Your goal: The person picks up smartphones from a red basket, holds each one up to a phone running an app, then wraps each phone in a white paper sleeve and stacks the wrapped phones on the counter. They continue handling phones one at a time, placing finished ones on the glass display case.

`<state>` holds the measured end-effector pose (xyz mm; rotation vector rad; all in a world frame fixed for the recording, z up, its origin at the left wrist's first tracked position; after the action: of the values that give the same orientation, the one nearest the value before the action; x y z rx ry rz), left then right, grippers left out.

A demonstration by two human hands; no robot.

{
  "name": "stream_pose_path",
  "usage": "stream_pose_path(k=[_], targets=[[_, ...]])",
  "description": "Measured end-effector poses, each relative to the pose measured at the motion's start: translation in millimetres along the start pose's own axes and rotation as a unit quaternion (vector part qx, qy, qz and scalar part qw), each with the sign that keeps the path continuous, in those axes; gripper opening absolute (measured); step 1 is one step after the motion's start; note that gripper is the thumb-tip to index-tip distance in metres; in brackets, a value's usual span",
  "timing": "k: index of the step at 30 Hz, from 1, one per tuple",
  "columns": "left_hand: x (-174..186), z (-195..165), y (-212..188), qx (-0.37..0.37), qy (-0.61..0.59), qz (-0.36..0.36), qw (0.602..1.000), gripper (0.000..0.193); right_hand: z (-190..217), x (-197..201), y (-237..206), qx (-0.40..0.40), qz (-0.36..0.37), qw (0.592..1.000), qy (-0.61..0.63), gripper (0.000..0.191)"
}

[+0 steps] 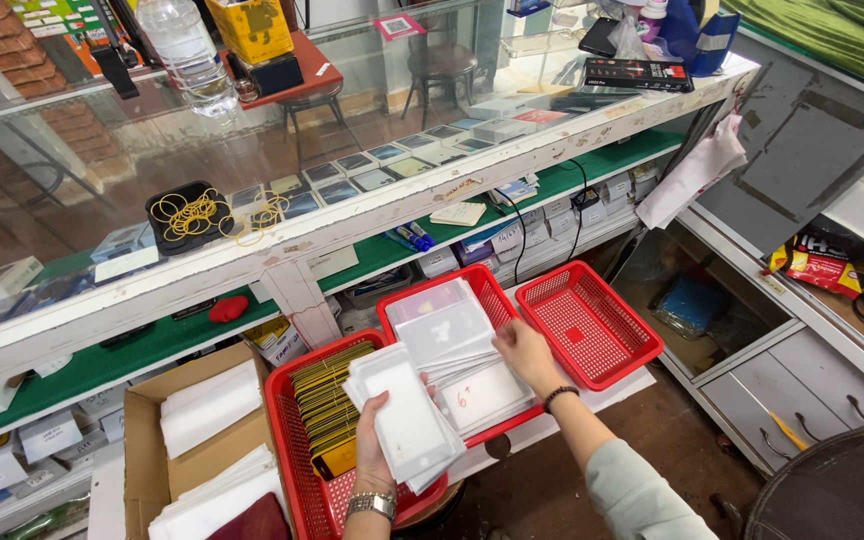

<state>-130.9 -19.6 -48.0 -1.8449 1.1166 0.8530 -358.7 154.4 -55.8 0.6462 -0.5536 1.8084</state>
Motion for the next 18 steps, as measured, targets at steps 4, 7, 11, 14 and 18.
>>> stream_pose_path(k=[4, 7, 11, 14, 18], targets=[[3.1, -0.4, 3.8, -0.004, -0.029, 0.025, 0.999, 0.073, -44.0, -10.8, -17.9, -0.001, -0.003, 0.995, -0.099, 0.033], [8.8, 5.0, 9.8, 0.004, -0.023, -0.030, 0.999, 0.070, -46.4, -14.6, -26.6, 0.018, -0.032, 0.998, -0.048, 0.033], [9.1, 16.1, 20.0, 0.023, -0.014, 0.010, 1.000, 0.068, -21.2, -21.7, -37.5, -0.043, 0.104, 0.991, 0.078, 0.044], [14.2, 31.4, 33.3, 0.020, 0.068, -0.021, 0.997, 0.065, 11.7, -36.1, -61.5, -0.124, 0.324, 0.896, 0.276, 0.067], [5.8, 34.6, 48.5, -0.032, 0.295, -0.069, 0.952, 0.064, 52.7, -38.1, -86.0, -0.046, 0.446, 0.849, 0.280, 0.084]])
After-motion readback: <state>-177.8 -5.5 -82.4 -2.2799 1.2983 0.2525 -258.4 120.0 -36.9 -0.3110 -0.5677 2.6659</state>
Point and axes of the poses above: each hand's wrist, its own y-axis towards the middle knuckle, its own x-axis out of the back of the hand, z = x × y, the point moved 5 cm from there along y, towards the middle knuckle, and after that the axes turned 4 degrees about -x, right-handed, at the moved point
